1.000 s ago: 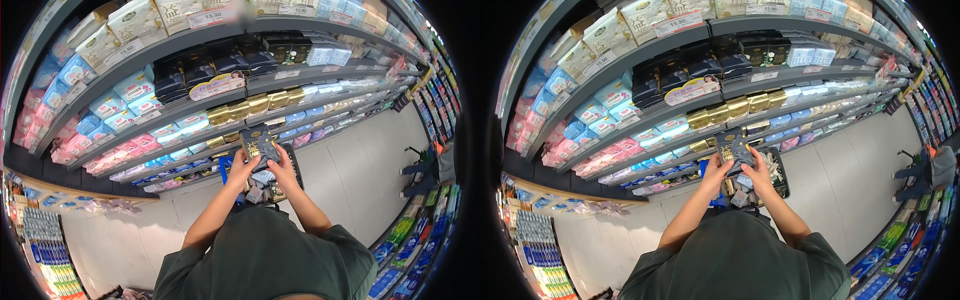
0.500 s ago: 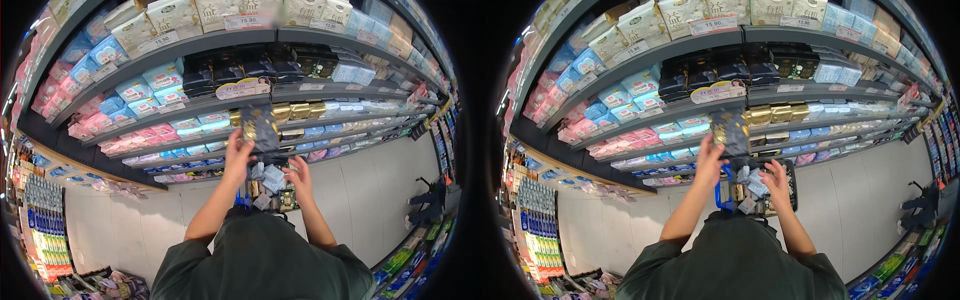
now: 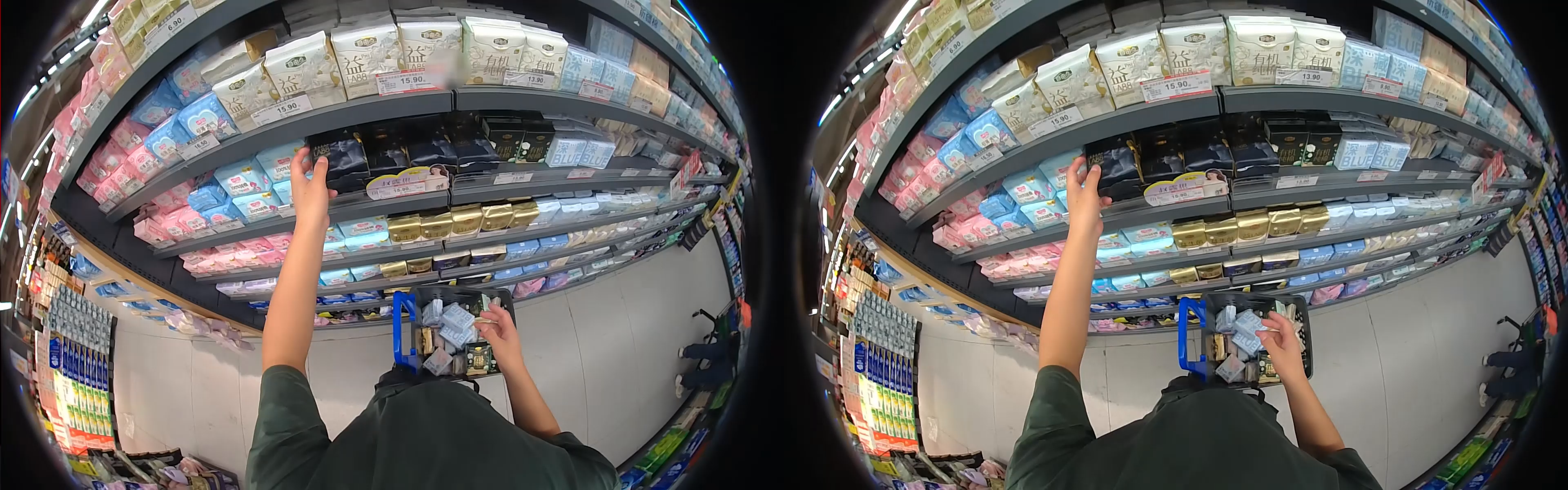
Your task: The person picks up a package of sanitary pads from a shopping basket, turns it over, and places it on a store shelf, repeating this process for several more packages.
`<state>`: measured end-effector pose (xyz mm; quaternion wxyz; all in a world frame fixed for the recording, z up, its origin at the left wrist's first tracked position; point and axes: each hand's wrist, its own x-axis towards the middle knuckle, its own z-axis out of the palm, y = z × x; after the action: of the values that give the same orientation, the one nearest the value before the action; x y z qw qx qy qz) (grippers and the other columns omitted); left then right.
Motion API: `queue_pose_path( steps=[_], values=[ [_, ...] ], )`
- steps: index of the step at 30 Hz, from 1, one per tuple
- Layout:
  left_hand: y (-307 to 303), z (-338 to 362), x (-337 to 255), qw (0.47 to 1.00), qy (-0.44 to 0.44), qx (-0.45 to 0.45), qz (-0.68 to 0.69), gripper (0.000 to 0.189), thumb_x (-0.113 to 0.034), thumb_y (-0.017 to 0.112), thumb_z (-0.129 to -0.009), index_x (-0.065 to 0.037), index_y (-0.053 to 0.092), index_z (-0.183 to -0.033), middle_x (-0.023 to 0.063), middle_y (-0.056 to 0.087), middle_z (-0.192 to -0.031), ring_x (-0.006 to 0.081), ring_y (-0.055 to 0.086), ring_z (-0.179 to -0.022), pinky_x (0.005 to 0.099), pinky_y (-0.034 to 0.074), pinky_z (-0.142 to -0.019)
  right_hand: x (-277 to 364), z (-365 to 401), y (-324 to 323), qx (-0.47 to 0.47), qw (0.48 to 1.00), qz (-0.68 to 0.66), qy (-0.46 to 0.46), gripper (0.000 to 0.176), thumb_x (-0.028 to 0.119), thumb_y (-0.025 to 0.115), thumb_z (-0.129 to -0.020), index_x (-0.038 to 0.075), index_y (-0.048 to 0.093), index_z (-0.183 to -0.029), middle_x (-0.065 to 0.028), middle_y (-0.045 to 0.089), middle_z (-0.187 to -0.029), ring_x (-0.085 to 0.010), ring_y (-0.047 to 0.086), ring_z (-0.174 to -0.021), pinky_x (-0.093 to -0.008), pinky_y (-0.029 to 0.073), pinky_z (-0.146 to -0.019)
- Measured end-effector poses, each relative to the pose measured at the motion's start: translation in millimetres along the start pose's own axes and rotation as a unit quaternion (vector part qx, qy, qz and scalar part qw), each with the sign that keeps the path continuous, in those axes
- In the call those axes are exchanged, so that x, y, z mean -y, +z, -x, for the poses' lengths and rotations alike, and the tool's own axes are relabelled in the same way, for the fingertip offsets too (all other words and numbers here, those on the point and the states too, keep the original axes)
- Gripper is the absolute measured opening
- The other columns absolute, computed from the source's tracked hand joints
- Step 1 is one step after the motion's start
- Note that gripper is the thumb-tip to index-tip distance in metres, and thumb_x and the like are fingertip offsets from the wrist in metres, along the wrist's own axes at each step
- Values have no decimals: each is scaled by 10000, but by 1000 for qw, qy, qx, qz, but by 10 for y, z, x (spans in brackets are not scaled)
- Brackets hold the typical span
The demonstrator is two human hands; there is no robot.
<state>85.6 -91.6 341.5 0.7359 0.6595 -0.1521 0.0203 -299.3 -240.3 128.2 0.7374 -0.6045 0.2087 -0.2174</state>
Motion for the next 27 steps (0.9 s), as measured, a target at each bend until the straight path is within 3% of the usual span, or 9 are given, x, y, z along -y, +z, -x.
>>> queue_pose_path(
  steps=[2, 4, 7, 14, 16, 17, 19, 23, 27],
  values=[
    [31, -92, 85, 1000, 3, -10, -27, 492, -241, 596, -907, -105, 442, -1354, 165, 508, -1222, 177, 570, -816, 293, 507, -619, -27, 10, -2, 1, 1000, 3, -1, 517, 25, 564, -905, 21, 362, -1381, -141, 520, -1238, -194, 606, -1036, -292, 464, -875],
    [22, -242, 294, 940, 239, -38, -241, 424, -253, 575, -915, -100, 501, -1304, 205, 504, -1226, 299, 580, -951, 393, 492, -818, -52, 36, -22, 3, 1000, 5, -1, 514, 24, 562, -905, 20, 364, -1379, -141, 520, -1235, -194, 606, -1035, -290, 462, -877],
    [23, -253, 267, 906, 288, -29, -309, 390, -301, 567, -917, -107, 550, -1254, 220, 503, -1221, 388, 513, -1101, 454, 408, -958, -87, 58, -45, 3, 1000, 9, 2, 497, 23, 557, -908, 17, 377, -1371, -144, 523, -1232, -194, 606, -1035, -290, 462, -877],
    [86, 83, -189, 892, 150, -7, -427, 516, -471, 628, -849, -115, 583, -1220, 188, 500, -1238, 385, 466, -1161, 458, 429, -928, -141, 125, -152, -5, 1000, 24, 6, 460, 27, 562, -907, 11, 413, -1342, -140, 540, -1212, -187, 612, -1026, -290, 470, -876],
    [103, 98, -157, 787, 327, -63, -519, 501, -427, 697, -800, -92, 612, -1162, 166, 513, -1244, 380, 474, -1165, 441, 394, -966, -152, 137, -161, -10, 1000, 24, 9, 459, 29, 564, -907, 11, 414, -1340, -139, 542, -1209, -185, 613, -1023, -289, 472, -876],
    [124, 104, -152, 787, 327, -62, -520, 501, -427, 697, -800, -92, 612, -1162, 166, 513, -1244, 380, 474, -1165, 441, 394, -966, -166, 136, -166, -8, 1000, 22, 11, 454, 30, 567, -906, 9, 420, -1335, -140, 544, -1210, -185, 613, -1024, -288, 474, -877],
    [219, 160, -195, 748, 437, -14, -499, 505, -382, 756, -738, -94, 621, -1130, 159, 513, -1237, 367, 475, -1163, 455, 397, -948, -195, 127, -169, -6, 1000, 20, 14, 449, 32, 570, -905, 6, 426, -1329, -141, 546, -1210, -184, 614, -1025, -288, 475, -879],
    [338, 106, -145, 701, 495, 60, -510, 454, -278, 786, -699, -96, 633, -1087, 116, 552, -1171, 335, 482, -1160, 455, 391, -946, -181, 113, -143, -1, 999, 25, 28, 434, 24, 576, -898, -4, 446, -1311, -148, 555, -1212, -186, 614, -1035, -289, 479, -883],
    [286, -85, -79, 696, 483, 53, -529, 411, -222, 774, -699, -117, 637, -1072, 69, 591, -1096, 289, 541, -1027, 425, 413, -888, -230, 115, -151, 1, 999, 34, 27, 439, 19, 581, -892, -7, 447, -1309, -152, 559, -1215, -188, 614, -1038, -291, 479, -886]
  ],
)
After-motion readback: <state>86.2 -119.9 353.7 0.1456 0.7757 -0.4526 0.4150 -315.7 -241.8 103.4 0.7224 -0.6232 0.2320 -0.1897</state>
